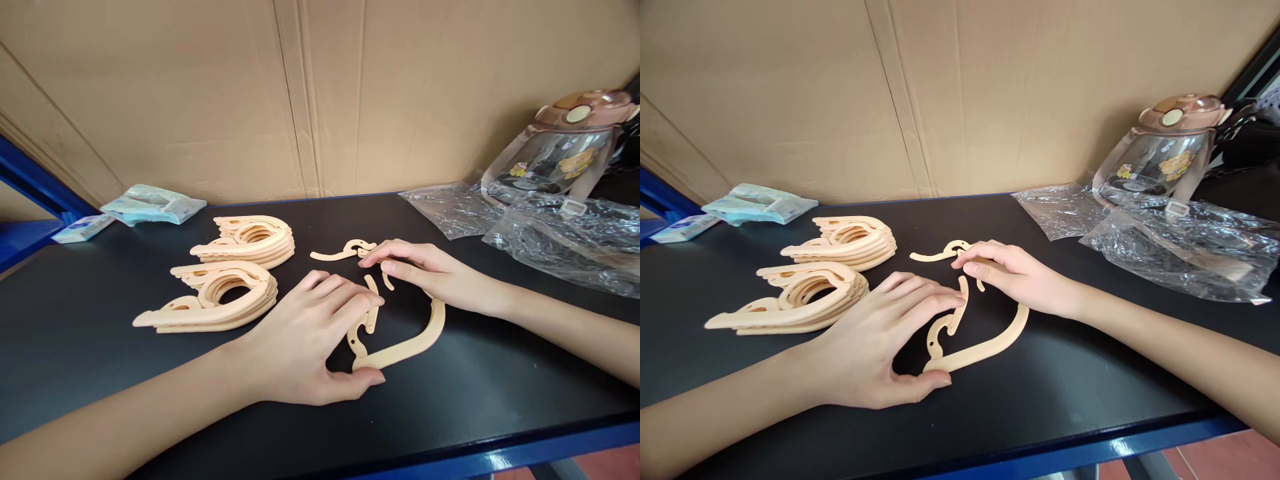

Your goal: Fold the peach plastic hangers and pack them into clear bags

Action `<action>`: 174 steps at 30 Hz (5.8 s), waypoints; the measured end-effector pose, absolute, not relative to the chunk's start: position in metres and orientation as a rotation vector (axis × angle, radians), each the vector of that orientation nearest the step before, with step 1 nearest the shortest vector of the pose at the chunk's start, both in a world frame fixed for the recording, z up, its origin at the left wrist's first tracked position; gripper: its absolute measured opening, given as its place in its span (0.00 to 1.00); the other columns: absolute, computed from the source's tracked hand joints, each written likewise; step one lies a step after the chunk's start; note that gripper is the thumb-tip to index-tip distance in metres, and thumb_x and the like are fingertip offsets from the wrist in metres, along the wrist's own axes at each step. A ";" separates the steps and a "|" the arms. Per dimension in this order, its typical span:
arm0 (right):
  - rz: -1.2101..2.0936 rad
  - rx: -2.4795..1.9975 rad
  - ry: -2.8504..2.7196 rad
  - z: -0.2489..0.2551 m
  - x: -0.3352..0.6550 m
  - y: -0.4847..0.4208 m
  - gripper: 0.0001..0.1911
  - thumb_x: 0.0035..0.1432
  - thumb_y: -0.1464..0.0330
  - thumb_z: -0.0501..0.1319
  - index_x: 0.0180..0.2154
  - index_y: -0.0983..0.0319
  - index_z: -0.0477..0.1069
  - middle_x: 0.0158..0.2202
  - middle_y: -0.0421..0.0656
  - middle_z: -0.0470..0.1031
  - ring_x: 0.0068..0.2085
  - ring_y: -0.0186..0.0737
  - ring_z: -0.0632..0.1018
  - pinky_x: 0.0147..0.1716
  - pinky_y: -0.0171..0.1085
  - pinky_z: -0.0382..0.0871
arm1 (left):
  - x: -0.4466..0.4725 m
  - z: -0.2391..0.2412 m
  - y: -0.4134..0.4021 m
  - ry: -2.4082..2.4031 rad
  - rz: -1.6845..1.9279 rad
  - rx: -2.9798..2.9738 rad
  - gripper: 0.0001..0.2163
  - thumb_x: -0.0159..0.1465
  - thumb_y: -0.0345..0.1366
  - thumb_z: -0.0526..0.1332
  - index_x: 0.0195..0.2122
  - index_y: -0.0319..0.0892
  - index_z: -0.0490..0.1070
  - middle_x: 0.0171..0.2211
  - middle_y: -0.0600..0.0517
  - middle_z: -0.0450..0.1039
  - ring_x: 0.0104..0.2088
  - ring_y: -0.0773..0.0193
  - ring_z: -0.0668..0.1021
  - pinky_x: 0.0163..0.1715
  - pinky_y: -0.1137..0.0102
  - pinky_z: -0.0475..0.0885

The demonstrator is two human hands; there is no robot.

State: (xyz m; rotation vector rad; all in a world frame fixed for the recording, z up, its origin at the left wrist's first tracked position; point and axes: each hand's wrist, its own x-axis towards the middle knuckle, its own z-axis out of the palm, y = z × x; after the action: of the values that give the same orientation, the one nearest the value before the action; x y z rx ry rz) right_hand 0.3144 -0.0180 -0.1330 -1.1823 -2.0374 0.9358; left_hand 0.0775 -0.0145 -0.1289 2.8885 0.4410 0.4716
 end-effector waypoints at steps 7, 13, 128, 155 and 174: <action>0.927 -1.197 -2.028 -0.134 0.316 -0.018 0.18 0.65 0.56 0.52 0.49 0.56 0.72 0.48 0.43 0.74 0.49 0.42 0.73 0.49 0.40 0.65 | 0.078 -0.127 -0.015 0.329 0.505 2.897 0.16 0.61 0.30 0.58 0.51 0.36 0.65 0.46 0.48 0.74 0.46 0.59 0.72 0.49 0.63 0.62; 0.943 -1.147 -2.016 -0.136 0.317 -0.017 0.17 0.66 0.59 0.51 0.49 0.58 0.72 0.45 0.43 0.75 0.42 0.39 0.75 0.47 0.41 0.67 | 0.077 -0.126 -0.014 0.261 0.427 2.925 0.17 0.62 0.23 0.53 0.52 0.36 0.65 0.47 0.47 0.73 0.48 0.60 0.71 0.48 0.65 0.64; 0.094 -1.040 -2.564 -0.121 0.324 -0.024 0.10 0.65 0.63 0.55 0.32 0.60 0.67 0.40 0.46 0.74 0.42 0.42 0.72 0.42 0.43 0.67 | 0.076 -0.128 -0.013 0.659 0.496 2.627 0.06 0.64 0.30 0.52 0.39 0.44 0.64 0.33 0.55 0.71 0.30 0.67 0.73 0.29 0.73 0.67; -0.091 -0.984 -2.681 -0.126 0.314 -0.038 0.18 0.69 0.66 0.48 0.25 0.60 0.61 0.19 0.35 0.62 0.20 0.32 0.60 0.23 0.36 0.48 | 0.073 -0.131 -0.014 0.600 0.576 2.787 0.06 0.71 0.34 0.49 0.43 0.40 0.63 0.32 0.55 0.72 0.28 0.67 0.74 0.26 0.74 0.65; -0.246 -0.960 -2.730 -0.131 0.310 -0.043 0.21 0.69 0.61 0.50 0.25 0.61 0.66 0.19 0.38 0.67 0.19 0.33 0.61 0.23 0.38 0.47 | 0.075 -0.133 -0.017 0.621 0.507 2.880 0.12 0.72 0.34 0.49 0.55 0.43 0.58 0.46 0.54 0.76 0.36 0.65 0.81 0.31 0.72 0.72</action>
State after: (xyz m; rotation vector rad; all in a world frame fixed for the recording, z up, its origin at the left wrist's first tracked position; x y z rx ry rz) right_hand 0.3104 -0.0428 -0.1311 -0.9596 -2.7299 -0.2460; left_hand 0.0750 -0.0174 -0.1331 2.8797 0.6210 0.5065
